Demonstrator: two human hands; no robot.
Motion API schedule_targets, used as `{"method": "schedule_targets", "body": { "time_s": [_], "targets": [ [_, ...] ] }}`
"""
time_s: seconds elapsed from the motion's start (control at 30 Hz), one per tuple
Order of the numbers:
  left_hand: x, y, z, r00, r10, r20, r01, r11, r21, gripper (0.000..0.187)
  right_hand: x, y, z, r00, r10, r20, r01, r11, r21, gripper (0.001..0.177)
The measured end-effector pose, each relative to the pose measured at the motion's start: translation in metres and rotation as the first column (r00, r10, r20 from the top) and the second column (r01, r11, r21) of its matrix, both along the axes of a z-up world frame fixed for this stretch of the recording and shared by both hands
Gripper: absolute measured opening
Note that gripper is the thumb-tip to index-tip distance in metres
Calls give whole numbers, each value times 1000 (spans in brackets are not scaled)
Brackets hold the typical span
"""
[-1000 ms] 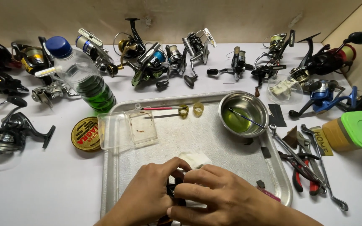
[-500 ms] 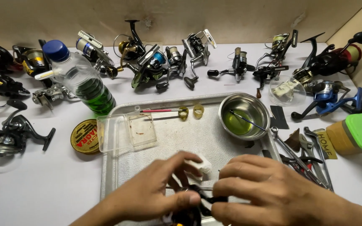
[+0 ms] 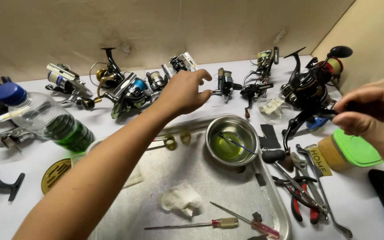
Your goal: Cleaning and testing the rotation of a fishing reel during maintenance at a workbench.
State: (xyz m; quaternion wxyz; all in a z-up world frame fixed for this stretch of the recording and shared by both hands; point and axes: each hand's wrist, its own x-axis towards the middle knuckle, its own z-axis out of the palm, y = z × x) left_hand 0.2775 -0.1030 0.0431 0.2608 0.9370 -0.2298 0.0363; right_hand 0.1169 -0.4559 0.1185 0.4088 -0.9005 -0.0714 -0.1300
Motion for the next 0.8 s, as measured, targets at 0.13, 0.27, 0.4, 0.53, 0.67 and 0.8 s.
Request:
{"method": "schedule_targets", "body": {
  "time_s": [0.13,0.27,0.4,0.53,0.67,0.8],
  "targets": [
    [25,-46,-12,990,128,-56,-123,989,80,59,4,5,25,998,-58,5,57,988,141,27],
    [32,-73,-7,918,328,-225,-309,944,118,62,19,22,47,998,-53,28,49,990,131,19],
    [61,-79,-39,919,349,-183,-357,934,-12,37,37,38,54,994,-88,69,78,987,144,11],
    [36,-68,-23,885,354,-301,-390,918,-66,25,74,56,55,995,-96,-5,95,979,180,7],
    [8,-51,-12,851,376,-367,-440,892,-107,16,120,73,39,997,-59,-57,70,971,227,11],
    [-11,-34,-4,822,372,-432,-474,867,-155,13,171,98,10,980,-21,-200,109,890,442,9]
  ]
}}
